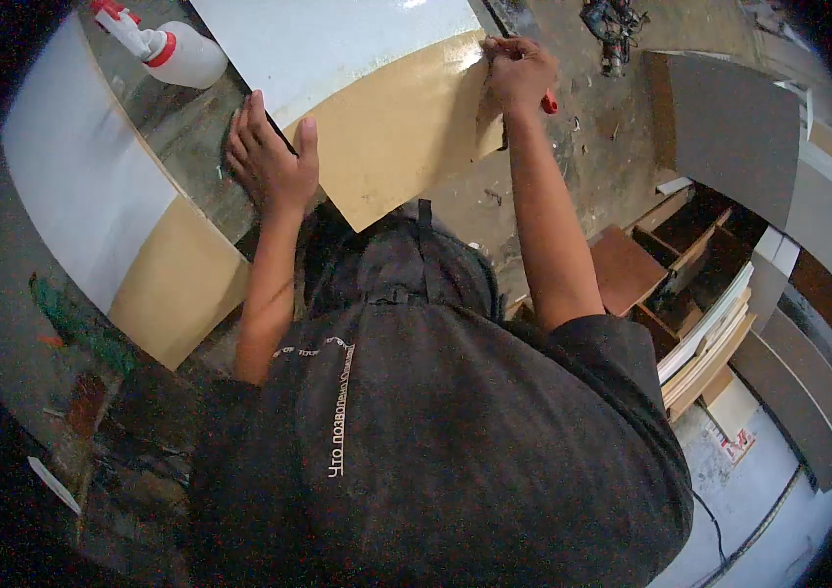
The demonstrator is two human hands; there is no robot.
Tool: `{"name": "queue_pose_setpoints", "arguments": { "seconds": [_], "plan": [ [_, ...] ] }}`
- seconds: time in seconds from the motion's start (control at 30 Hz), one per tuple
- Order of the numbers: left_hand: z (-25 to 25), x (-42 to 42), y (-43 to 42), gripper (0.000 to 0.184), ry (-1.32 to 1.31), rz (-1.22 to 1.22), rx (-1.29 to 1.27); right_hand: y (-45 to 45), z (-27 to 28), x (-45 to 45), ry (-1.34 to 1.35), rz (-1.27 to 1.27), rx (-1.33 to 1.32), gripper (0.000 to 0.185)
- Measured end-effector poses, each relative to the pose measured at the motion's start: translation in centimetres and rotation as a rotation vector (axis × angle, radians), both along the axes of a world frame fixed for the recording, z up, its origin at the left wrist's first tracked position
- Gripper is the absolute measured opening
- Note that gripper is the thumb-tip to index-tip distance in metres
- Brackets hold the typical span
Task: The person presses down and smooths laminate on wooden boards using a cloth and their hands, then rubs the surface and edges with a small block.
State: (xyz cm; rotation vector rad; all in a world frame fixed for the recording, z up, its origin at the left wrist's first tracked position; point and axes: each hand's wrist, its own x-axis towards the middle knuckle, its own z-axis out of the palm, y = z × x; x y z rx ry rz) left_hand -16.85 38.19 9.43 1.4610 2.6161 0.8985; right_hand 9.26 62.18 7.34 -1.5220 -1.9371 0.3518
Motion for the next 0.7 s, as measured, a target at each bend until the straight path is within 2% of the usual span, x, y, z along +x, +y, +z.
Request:
{"name": "queue_pose_setpoints", "arguments": {
  "seconds": [0.07, 0.13, 0.23, 0.4, 0.43, 0.5, 0.53, 0.57, 0.6, 0.7],
  "plan": [
    [-0.2, -0.1, 0.1, 0.078, 0.014, -0.001, -0.001, -0.1, 0.4, -0.1, -0.152, 0.001, 0.146, 0.009],
    [-0.1, 0.0, 0.1, 0.079, 0.014, 0.001, -0.011, -3.6, 2.2, 0.6, -0.054, 0.028, 0.023, 0.01],
    [-0.2, -0.2, 0.1, 0.08, 0.0, -0.001, -0.003, -10.4, 5.0, -0.7, -0.148, 0.05, 0.16, 0.012],
    [-0.1, 0.0, 0.1, 0.081, -0.022, -0.003, 0.016, -17.9, 4.7, 0.6, -0.042, 0.161, -0.055, 0.009],
    [-0.1, 0.0, 0.1, 0.081, -0.02, -0.001, 0.016, -16.7, 4.9, 0.2, 0.011, 0.149, -0.035, 0.008],
    [-0.1, 0.1, 0.1, 0.081, -0.015, -0.009, 0.018, -11.9, 3.2, 0.4, -0.087, 0.106, 0.04, 0.008],
    [-0.1, 0.1, 0.2, 0.08, -0.005, -0.003, 0.014, -9.7, 3.4, -0.7, 0.057, 0.055, 0.025, 0.01],
    [-0.2, 0.1, 0.3, 0.08, 0.003, 0.004, 0.007, -7.7, 4.3, -2.2, -0.006, 0.039, 0.043, 0.011],
    [-0.2, 0.2, 0.1, 0.079, 0.011, 0.012, -0.006, -6.7, 4.1, -3.7, 0.1, 0.034, 0.101, 0.013],
    [-0.4, -0.1, 0.1, 0.079, 0.015, 0.003, 0.0, -9.5, 1.7, -6.5, 0.099, 0.204, 0.003, 0.02]
  ]
}}
